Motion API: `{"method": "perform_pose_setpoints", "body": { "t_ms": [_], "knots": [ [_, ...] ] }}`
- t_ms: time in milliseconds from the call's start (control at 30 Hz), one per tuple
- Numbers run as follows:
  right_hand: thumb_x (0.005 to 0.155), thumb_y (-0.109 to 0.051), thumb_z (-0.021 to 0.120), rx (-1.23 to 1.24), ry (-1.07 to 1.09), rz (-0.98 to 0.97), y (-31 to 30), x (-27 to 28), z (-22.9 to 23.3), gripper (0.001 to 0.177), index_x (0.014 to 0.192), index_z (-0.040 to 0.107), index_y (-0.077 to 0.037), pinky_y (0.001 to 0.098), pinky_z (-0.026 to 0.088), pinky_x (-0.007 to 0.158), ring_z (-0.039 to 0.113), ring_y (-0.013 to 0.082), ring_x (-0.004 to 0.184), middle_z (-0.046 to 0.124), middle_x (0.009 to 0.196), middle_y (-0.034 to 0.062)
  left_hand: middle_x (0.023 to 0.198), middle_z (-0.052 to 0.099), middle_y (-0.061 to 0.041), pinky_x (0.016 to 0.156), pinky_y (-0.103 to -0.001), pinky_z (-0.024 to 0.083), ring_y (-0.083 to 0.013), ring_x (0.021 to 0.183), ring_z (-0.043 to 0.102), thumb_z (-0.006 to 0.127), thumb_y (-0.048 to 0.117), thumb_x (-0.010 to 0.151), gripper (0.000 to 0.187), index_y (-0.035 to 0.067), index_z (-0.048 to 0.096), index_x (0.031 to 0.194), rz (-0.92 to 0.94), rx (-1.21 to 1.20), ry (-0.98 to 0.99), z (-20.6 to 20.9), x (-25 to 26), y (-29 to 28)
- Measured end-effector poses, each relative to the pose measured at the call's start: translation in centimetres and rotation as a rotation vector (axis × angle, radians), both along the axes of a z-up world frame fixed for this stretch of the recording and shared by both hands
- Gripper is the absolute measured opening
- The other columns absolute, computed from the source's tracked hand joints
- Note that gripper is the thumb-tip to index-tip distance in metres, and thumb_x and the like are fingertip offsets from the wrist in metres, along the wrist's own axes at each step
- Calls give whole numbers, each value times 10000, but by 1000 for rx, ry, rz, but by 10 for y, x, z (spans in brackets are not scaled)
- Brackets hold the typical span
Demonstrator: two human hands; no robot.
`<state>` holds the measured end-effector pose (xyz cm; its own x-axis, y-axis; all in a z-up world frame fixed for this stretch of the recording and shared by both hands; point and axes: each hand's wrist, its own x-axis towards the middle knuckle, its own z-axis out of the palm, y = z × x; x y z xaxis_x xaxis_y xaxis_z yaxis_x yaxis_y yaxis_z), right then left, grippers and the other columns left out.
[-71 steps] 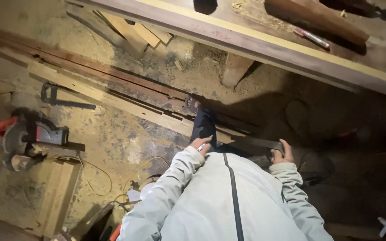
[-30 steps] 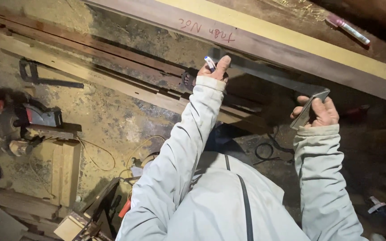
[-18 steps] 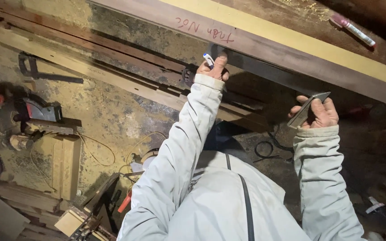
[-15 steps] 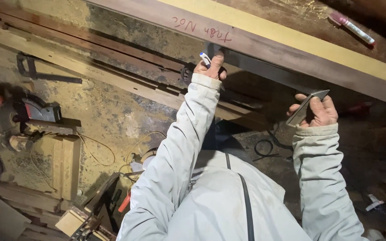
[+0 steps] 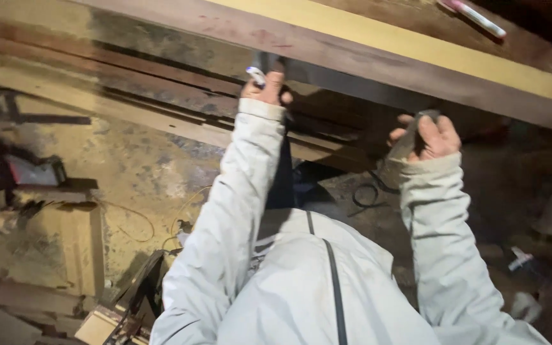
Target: Marking measurements and lines on a wooden plank using a square, pen, and tape measure on a workbench.
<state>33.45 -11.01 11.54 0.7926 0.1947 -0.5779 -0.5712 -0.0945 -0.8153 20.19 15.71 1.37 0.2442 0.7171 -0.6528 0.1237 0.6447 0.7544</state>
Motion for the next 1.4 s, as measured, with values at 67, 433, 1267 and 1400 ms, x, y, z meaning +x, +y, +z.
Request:
{"method": "perform_pose_setpoints", "body": {
  "t_ms": [67, 433, 1267, 1400],
  "knots": [
    [1036, -158, 591, 17, 5, -30, -2, 1, -3, 177, 993, 455, -51, 478, 664, 586, 728, 286, 643, 706, 1056, 292, 486, 592, -76, 332, -295, 418, -145, 374, 575, 781, 307, 833, 303, 128, 552, 747, -2, -63, -47, 12, -1, 2],
    [1023, -190, 611, 55, -12, -16, -6, 3, -10, 183, 999, 512, -39, 456, 666, 541, 735, 293, 639, 713, 1018, 275, 461, 470, -40, 330, -301, 415, -181, 367, 588, 829, 304, 801, 431, 154, 439, 695, 39, -64, -176, 5, -3, 7],
    [1017, -132, 682, 129, 18, -88, -15, 7, -24, 235, 832, 538, -126, 497, 665, 526, 758, 366, 680, 607, 797, 127, 631, 508, -15, 351, -262, 493, -158, 393, 544, 879, 222, 779, 308, 103, 695, 995, 88, -83, -184, -6, -7, 10],
    [1014, -141, 682, 117, 14, -76, -15, 7, -26, 217, 855, 538, -107, 494, 665, 522, 760, 360, 683, 608, 807, 142, 788, 618, -10, 378, -233, 528, -99, 471, 484, 884, 197, 793, 432, 121, 699, 1176, 95, -103, -217, -9, -9, 10]
  ]
}}
